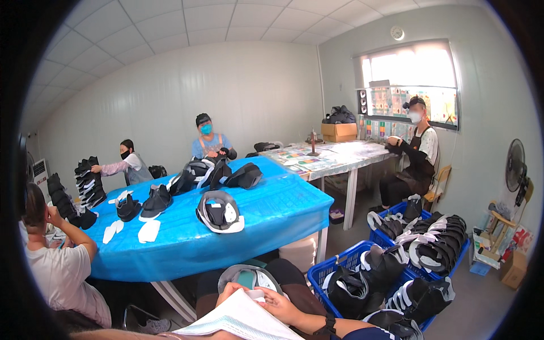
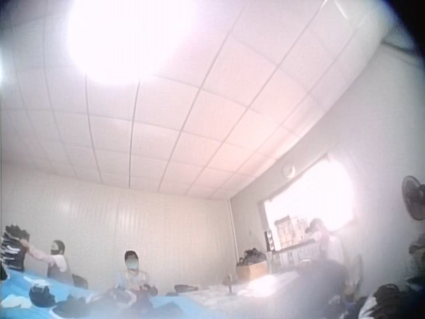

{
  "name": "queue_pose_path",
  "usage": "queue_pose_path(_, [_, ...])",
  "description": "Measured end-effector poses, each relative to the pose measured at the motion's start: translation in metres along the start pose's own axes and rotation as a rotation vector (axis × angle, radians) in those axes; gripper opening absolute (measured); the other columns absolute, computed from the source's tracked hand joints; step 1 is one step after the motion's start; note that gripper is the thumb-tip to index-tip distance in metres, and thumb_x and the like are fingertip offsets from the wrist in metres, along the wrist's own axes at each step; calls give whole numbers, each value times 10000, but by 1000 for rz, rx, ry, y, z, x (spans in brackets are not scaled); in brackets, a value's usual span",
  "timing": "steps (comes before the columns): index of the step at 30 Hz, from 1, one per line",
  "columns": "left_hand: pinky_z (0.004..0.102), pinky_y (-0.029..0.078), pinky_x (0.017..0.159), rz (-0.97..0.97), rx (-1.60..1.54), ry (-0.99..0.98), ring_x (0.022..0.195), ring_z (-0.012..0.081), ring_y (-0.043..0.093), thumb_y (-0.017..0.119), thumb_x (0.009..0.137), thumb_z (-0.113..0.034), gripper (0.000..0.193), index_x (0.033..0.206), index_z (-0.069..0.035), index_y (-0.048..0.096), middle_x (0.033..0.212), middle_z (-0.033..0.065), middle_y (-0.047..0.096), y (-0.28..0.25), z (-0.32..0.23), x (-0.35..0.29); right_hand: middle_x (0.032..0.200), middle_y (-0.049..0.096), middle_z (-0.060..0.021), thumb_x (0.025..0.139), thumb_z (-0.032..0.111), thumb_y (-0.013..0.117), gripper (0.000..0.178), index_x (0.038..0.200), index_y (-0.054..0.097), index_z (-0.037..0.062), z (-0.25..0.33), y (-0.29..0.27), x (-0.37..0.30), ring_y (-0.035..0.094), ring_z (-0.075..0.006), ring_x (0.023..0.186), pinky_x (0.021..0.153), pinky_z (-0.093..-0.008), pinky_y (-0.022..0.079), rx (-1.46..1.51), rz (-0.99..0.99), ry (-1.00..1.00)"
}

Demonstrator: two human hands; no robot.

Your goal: Manually inserting and positioning a white lining component into a black shoe upper.

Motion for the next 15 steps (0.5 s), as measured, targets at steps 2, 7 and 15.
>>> queue_pose_path(2, [289, 460, 756, -19, -97, 46, 885, 178, 564, 742, 697, -175, 458, 1009, -23, 444, 959, 124, 569, 2, -6, 1, 1187, 490, -116, 885, 124, 512, 463, 1280, 322, -23, 22, 9, -6, 485, -154, 1084, 912, -267, 390, 48, -7, -18])
queue_pose_path(7, [296, 445, 821, 78, -317, -19, 975, 189, 529, 694, 749, -146, 582, 1179, -9, 328, 1091, 136, 504, 11, 5, 5, 1209, 478, -127, 879, 118, 514, 467, 1280, 320, -22, 11, -10, -1, 468, -175, 1106, 937, -286, 367, 187, -121, -49])
queue_pose_path(15, [301, 421, 859, 203, -646, -98, 1021, 185, 493, 678, 769, -165, 625, 1235, 4, 298, 1124, 148, 474, 30, 111, 22, 1234, 449, -138, 867, 119, 537, 495, 1285, 303, -9, -10, -21, 5, 453, -192, 1132, 957, -298, 360, 264, -80, -72])
Point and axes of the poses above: each hand's wrist, its own x-axis towards the middle knuckle, its own y-axis out of the palm, z = x × y, the point moved 6 cm from there along x, towards the middle knuckle
